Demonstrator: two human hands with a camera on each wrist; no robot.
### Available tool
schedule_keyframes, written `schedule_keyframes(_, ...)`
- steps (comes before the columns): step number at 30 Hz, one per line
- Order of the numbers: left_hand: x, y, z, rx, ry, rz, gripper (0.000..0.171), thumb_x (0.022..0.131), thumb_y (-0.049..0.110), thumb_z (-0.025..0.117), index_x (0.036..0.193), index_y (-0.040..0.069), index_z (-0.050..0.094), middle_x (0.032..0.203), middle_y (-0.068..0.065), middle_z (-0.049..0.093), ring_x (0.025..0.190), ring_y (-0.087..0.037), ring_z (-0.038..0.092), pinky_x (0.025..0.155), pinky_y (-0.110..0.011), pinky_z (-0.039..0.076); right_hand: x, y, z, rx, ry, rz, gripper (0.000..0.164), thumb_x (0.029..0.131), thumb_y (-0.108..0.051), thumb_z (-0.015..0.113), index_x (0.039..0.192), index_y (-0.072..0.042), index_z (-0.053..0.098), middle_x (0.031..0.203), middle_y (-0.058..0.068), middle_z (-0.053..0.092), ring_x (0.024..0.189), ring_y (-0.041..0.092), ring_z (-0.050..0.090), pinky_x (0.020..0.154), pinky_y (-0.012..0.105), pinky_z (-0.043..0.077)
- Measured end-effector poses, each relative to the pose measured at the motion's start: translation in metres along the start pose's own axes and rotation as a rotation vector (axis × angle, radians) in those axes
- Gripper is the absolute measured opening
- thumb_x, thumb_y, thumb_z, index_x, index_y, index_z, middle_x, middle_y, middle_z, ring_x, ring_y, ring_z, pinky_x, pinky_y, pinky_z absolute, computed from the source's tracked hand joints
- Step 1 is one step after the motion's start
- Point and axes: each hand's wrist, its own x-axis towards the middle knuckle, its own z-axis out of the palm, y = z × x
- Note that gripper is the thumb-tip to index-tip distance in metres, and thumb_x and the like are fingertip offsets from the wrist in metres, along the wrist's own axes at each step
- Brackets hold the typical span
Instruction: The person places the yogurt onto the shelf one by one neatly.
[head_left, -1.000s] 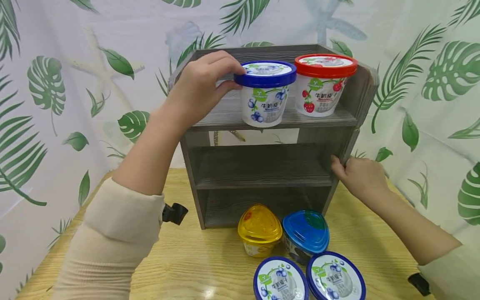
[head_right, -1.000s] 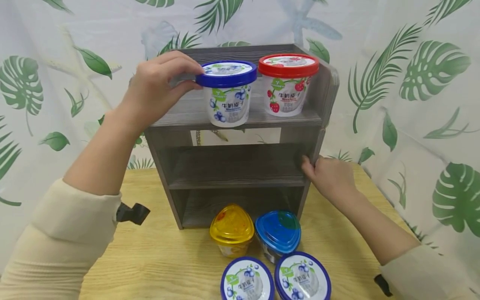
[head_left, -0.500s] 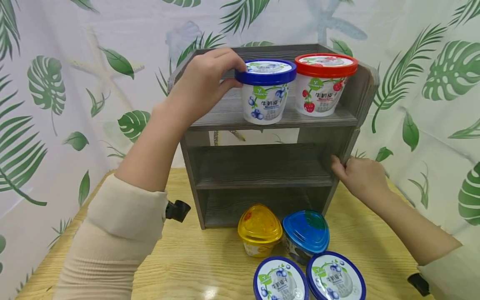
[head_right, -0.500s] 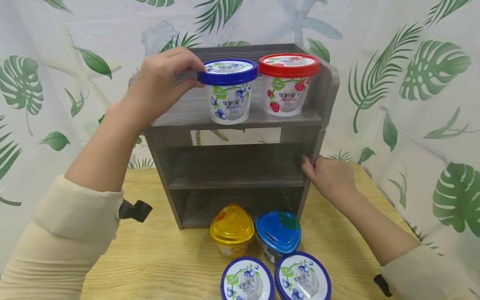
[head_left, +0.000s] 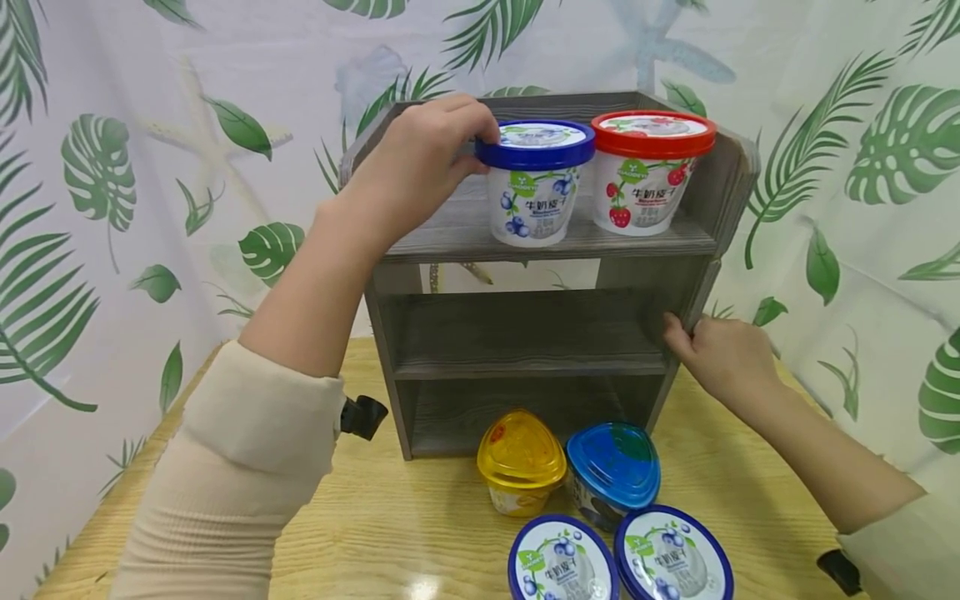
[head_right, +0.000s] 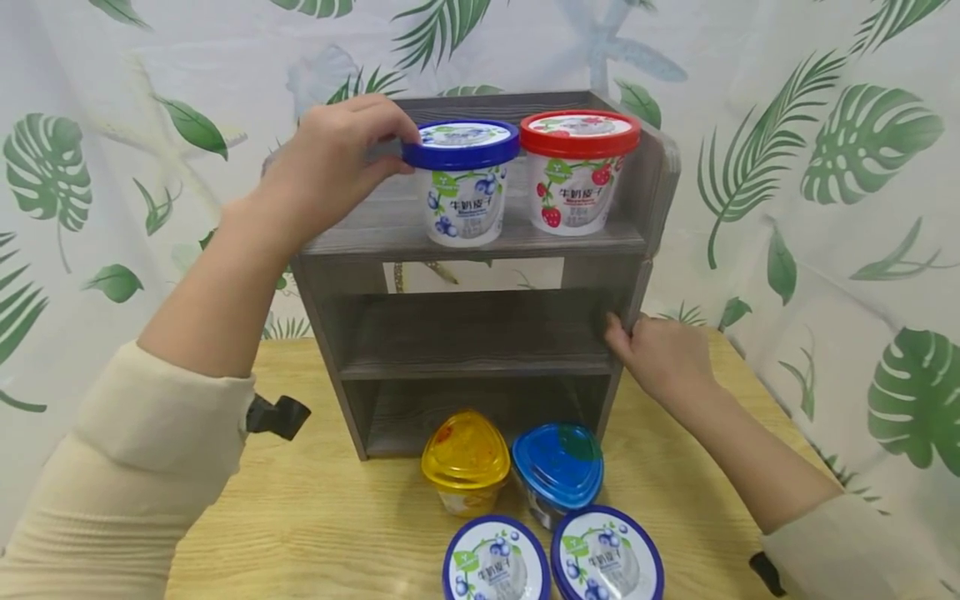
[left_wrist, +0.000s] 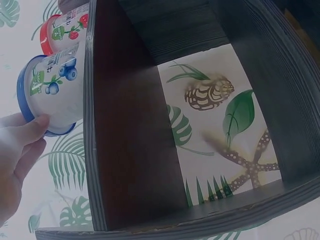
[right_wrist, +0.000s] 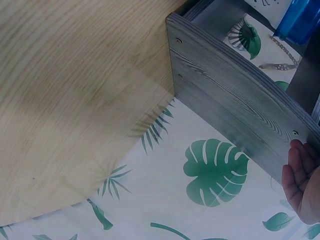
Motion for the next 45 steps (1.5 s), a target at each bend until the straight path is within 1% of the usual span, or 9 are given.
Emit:
schedule_keyframes(4, 0.002, -0.002, 0.004, 0.005, 0.002, -0.014, 0.017, 0.09, 0.003, 0.06, 0.106, -0.003, 0.061, 0.112, -0.011, 0.062, 0.111, -0.02, 0.055, 0.098, -0.025, 0.043, -0.001, 0.0, 0.002, 0.005, 0.007, -0.005, 0.061, 0.097, -0.036, 0.038, 0.041, -0.012, 0.03, 0.039, -0.001, 0.026, 0.035, 0.018, 0.029, 0.034, 0.026, 0.018)
schedule_keyframes(10, 0.003, -0.008, 0.012, -0.007, 0.027, -0.031, 0.018, 0.09, 0.003, 0.06, 0.106, -0.003, 0.061, 0.113, -0.011, 0.062, 0.112, -0.02, 0.054, 0.099, -0.025, 0.043, -0.002, 0.0, 0.004, 0.021, 0.009, -0.001, 0.062, 0.096, -0.036, 0.038, 0.04, -0.012, 0.03, 0.039, -0.001, 0.026, 0.035, 0.018, 0.028, 0.034, 0.026, 0.017)
schedule_keyframes(18, 0.002, -0.015, 0.019, -0.022, 0.076, -0.019, 0.017, 0.091, 0.004, 0.059, 0.106, -0.003, 0.06, 0.113, -0.012, 0.062, 0.111, -0.02, 0.057, 0.097, -0.024, 0.044, -0.003, 0.0, 0.004, 0.015, 0.022, -0.015, 0.061, 0.096, -0.035, 0.038, 0.04, -0.012, 0.029, 0.038, -0.002, 0.024, 0.034, 0.017, 0.026, 0.034, 0.024, 0.015)
schedule_keyframes(25, 0.003, -0.016, 0.021, -0.007, 0.088, -0.012, 0.017, 0.091, 0.004, 0.059, 0.106, -0.003, 0.06, 0.112, -0.012, 0.062, 0.111, -0.021, 0.057, 0.097, -0.023, 0.044, -0.001, 0.001, 0.004, 0.007, 0.026, -0.022, 0.061, 0.096, -0.035, 0.037, 0.039, -0.012, 0.028, 0.038, -0.002, 0.024, 0.034, 0.017, 0.025, 0.034, 0.024, 0.014)
schedule_keyframes(33, 0.004, -0.014, 0.022, -0.021, 0.116, -0.038, 0.018, 0.091, 0.003, 0.059, 0.107, -0.004, 0.061, 0.112, -0.013, 0.062, 0.112, -0.022, 0.056, 0.099, -0.024, 0.043, 0.0, 0.001, 0.002, 0.005, 0.041, -0.031, 0.062, 0.096, -0.036, 0.035, 0.039, -0.012, 0.028, 0.038, -0.001, 0.024, 0.034, 0.017, 0.025, 0.034, 0.024, 0.014)
schedule_keyframes(41, 0.003, -0.016, 0.02, 0.002, 0.1, -0.048, 0.022, 0.091, 0.004, 0.059, 0.112, -0.003, 0.06, 0.116, -0.013, 0.06, 0.115, -0.022, 0.054, 0.102, -0.022, 0.04, 0.0, 0.001, 0.002, 0.004, 0.029, -0.023, 0.063, 0.096, -0.037, 0.035, 0.039, -0.012, 0.029, 0.038, -0.001, 0.025, 0.034, 0.017, 0.025, 0.035, 0.024, 0.014)
schedule_keyframes(45, 0.002, -0.016, 0.019, 0.028, 0.098, -0.069, 0.024, 0.092, 0.004, 0.059, 0.115, -0.002, 0.059, 0.119, -0.013, 0.06, 0.119, -0.022, 0.052, 0.105, -0.022, 0.037, -0.001, 0.001, 0.002, 0.005, 0.036, -0.028, 0.063, 0.097, -0.037, 0.034, 0.039, -0.012, 0.028, 0.038, -0.001, 0.024, 0.034, 0.016, 0.024, 0.035, 0.024, 0.014)
